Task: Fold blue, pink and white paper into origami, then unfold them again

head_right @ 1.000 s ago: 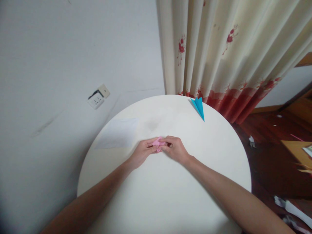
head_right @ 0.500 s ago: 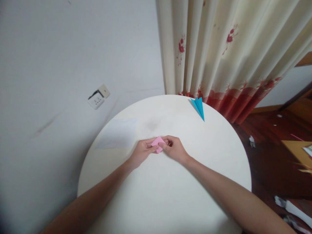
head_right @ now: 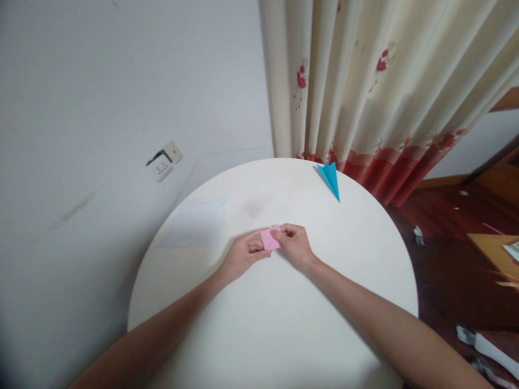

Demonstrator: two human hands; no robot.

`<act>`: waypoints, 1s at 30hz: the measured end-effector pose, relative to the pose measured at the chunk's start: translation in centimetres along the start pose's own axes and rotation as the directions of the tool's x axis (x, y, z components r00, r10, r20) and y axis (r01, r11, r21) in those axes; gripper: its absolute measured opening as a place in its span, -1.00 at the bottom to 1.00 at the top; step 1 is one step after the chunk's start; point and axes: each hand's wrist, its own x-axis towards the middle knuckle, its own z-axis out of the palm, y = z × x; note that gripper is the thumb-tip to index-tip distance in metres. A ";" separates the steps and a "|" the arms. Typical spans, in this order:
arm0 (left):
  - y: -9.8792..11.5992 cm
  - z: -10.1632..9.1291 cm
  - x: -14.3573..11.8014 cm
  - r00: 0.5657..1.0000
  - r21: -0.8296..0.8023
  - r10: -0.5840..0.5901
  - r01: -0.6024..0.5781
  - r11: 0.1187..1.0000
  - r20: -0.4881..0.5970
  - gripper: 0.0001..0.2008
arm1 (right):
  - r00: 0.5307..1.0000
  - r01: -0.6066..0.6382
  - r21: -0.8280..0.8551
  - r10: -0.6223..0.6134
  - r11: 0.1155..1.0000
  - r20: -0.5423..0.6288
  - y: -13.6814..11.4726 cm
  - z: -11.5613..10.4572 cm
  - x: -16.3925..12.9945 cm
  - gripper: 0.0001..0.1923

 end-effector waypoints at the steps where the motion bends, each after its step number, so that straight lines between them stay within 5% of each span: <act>1: 0.1 0.1 0.0 1.000 0.017 0.014 -0.014 1.000 -0.016 -0.37 | 1.000 -0.005 0.019 0.005 1.000 -0.006 -0.1 0.0 0.0 -0.57; 8: 0.1 -0.2 0.1 0.972 0.013 0.092 -0.092 0.996 -0.215 -0.51 | 0.999 -0.048 0.005 0.048 0.999 0.003 -0.6 0.1 0.1 -0.51; 17: 1.0 -0.7 -0.2 0.936 0.173 0.225 -0.183 0.968 -0.270 -0.80 | 0.995 -0.030 -0.072 0.037 0.997 0.091 -0.1 -0.4 0.2 -0.54; 30: 0.6 -1.0 0.1 0.938 0.108 0.203 -0.179 0.978 -0.281 -0.74 | 0.993 0.065 -0.130 -0.052 0.989 0.105 -0.1 -0.5 0.0 -0.62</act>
